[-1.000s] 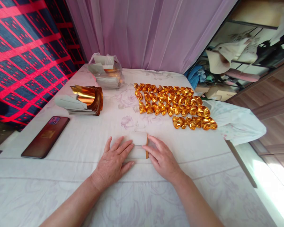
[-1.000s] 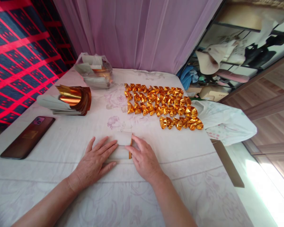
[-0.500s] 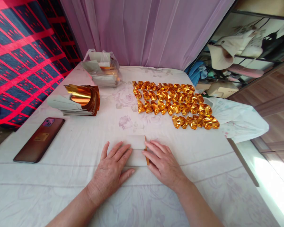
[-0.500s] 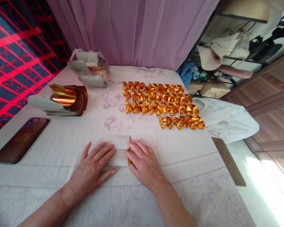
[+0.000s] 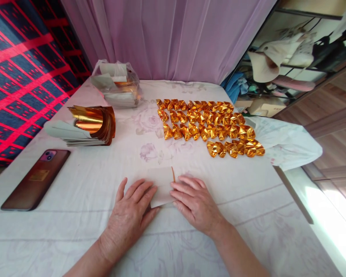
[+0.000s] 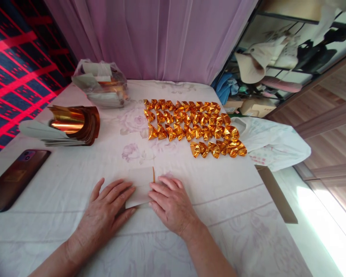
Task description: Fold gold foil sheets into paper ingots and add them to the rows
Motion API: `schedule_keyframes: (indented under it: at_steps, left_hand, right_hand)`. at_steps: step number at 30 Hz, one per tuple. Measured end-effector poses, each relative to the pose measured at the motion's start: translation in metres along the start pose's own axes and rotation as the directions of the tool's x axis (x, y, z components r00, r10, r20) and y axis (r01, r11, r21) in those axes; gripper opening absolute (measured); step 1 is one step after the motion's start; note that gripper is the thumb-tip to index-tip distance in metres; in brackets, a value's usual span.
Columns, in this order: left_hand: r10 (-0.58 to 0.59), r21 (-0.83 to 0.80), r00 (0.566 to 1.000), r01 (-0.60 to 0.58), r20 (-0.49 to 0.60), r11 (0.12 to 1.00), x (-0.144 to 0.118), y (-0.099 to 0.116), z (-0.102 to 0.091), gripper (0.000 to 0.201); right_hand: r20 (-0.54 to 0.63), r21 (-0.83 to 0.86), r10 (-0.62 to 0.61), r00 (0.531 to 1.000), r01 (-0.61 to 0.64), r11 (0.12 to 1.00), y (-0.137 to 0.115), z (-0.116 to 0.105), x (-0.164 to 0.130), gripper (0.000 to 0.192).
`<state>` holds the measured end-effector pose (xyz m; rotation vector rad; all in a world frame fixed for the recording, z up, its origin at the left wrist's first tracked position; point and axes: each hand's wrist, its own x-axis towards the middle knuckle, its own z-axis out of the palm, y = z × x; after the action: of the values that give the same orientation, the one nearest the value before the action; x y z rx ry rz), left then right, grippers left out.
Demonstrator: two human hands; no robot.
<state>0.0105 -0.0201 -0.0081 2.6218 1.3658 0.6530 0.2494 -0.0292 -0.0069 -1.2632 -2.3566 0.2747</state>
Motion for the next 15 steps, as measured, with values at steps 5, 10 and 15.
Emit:
schedule_keyframes:
  at_steps: [5, 10, 15]
  left_hand:
    - [0.030, -0.064, 0.999, -0.033, -0.045, 0.997, 0.0030, -0.0028, -0.0023, 0.026]
    - [0.016, -0.101, 0.998, -0.023, -0.067, 0.995, 0.0038, -0.0011, -0.0010, 0.021]
    - [-0.028, -0.117, 0.999, 0.023, -0.044, 0.993, 0.0049, -0.0029, 0.0001, 0.022]
  right_hand:
    - [-0.033, 0.012, 0.019, 0.999, -0.018, 1.000, -0.0003, 0.0035, 0.0012, 0.018]
    - [-0.055, 0.043, 0.034, 0.998, -0.031, 0.999, 0.0003, 0.0058, 0.0024, 0.016]
    - [-0.078, 0.092, 0.073, 0.994, -0.065, 0.994, 0.0031, 0.0079, 0.0043, 0.018]
